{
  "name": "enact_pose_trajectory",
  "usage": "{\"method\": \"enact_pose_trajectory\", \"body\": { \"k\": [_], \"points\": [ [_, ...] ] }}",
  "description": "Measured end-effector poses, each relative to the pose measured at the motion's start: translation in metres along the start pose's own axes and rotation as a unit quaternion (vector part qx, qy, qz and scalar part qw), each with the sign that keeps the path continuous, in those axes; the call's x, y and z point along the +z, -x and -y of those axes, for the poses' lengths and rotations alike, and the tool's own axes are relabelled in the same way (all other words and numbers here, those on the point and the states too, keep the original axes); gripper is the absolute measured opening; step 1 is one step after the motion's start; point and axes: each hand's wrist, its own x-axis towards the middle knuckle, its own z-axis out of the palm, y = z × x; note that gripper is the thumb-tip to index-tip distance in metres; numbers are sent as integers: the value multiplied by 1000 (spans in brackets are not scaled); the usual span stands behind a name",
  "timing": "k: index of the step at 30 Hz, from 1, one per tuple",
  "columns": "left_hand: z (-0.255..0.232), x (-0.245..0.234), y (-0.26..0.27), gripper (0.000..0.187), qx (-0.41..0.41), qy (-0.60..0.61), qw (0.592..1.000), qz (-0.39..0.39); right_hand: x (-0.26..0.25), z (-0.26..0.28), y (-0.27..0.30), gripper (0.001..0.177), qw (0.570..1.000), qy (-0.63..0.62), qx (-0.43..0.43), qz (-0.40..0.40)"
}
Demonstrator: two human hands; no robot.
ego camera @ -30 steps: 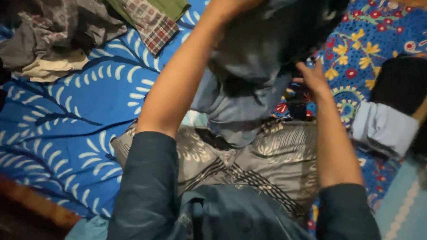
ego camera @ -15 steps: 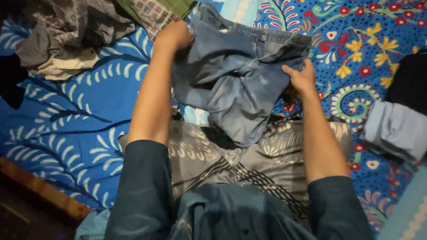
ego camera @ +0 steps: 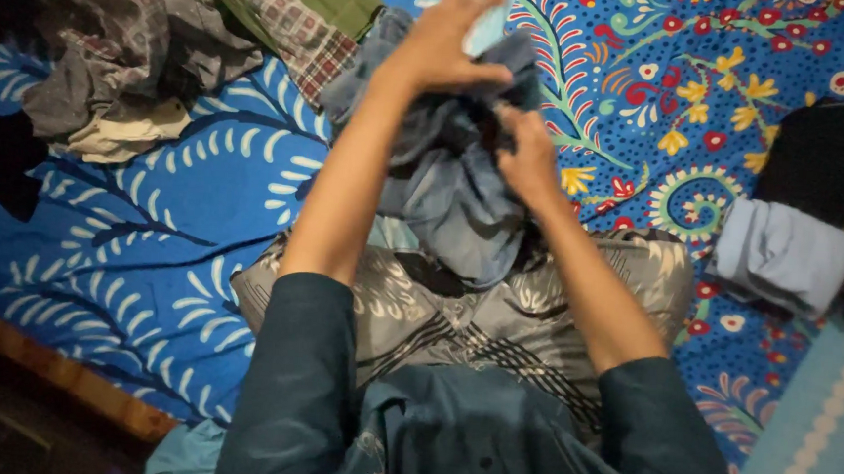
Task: The recorder is folding different pieces of clothing including jeans and a plaid shirt while sitting on a bed.
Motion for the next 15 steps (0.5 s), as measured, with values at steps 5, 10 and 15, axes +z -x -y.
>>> {"method": "enact_pose_trajectory", "body": {
  "k": [5, 10, 15],
  "points": [
    [-67, 0, -23, 100, -9, -148, 968, 205, -31, 50, 15, 53, 993, -25, -70, 95],
    [-33, 21, 3, 104, -106, -216, 892, 383, -54, 1, 38, 66, 976, -139, -124, 111],
    [21, 23, 32, 58, -125, -177, 930, 297, -35, -74, 49, 49, 983, -5, -57, 176]
  ]
}}
